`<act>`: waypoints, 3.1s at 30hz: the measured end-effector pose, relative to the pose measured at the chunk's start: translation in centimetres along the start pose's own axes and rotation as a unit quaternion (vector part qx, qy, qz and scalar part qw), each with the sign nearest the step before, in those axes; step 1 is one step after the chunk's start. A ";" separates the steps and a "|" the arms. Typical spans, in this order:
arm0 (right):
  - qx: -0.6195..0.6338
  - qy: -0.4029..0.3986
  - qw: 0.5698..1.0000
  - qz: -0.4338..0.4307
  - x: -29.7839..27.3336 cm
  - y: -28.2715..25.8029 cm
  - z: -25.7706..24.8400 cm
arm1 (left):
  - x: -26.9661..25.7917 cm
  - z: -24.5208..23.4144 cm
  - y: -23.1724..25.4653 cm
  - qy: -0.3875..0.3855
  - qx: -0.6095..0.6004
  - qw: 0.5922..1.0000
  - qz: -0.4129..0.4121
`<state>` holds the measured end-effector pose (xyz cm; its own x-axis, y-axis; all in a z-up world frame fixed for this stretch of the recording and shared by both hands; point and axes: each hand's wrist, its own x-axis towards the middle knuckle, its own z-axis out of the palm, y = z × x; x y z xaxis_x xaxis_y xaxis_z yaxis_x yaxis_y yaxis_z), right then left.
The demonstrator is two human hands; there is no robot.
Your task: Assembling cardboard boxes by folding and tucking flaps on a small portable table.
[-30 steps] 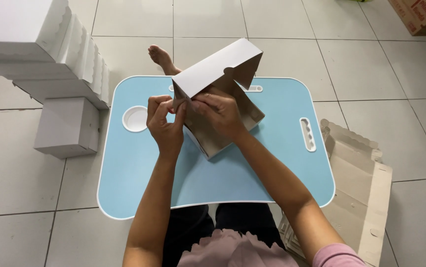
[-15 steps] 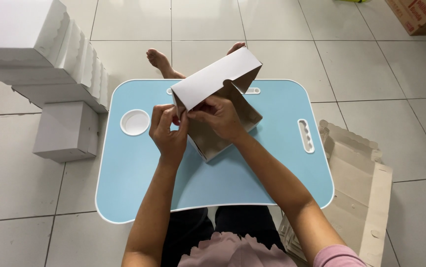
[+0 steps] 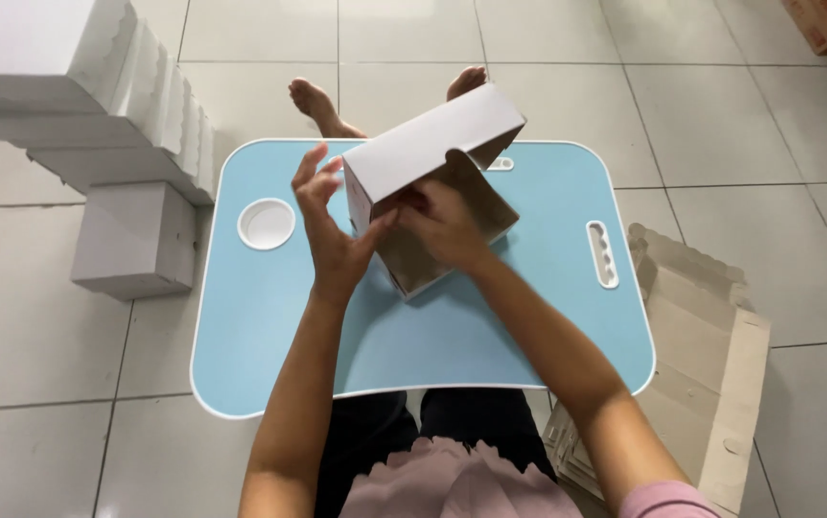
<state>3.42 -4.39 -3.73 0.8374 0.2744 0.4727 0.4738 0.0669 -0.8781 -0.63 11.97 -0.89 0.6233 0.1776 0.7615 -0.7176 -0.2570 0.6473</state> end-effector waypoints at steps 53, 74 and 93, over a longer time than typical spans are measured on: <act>-0.368 -0.024 0.928 -0.056 -3.4 2.0 -14.2 | -3.8 -0.9 -14.2 -0.110 0.417 0.902 -0.018; -0.373 0.016 0.925 0.069 -4.6 3.9 -10.4 | -3.5 1.5 -9.1 -0.253 0.111 0.918 -0.285; 0.110 0.149 0.977 0.104 2.4 8.1 6.6 | -4.7 -10.8 -11.6 0.088 0.077 0.919 -0.376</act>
<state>7.45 3.14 -10.23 0.9669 0.0139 0.2547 0.2431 0.2524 -0.9366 1.41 24.36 -11.56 0.8559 0.5069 0.1022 -0.0427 -0.1277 0.9909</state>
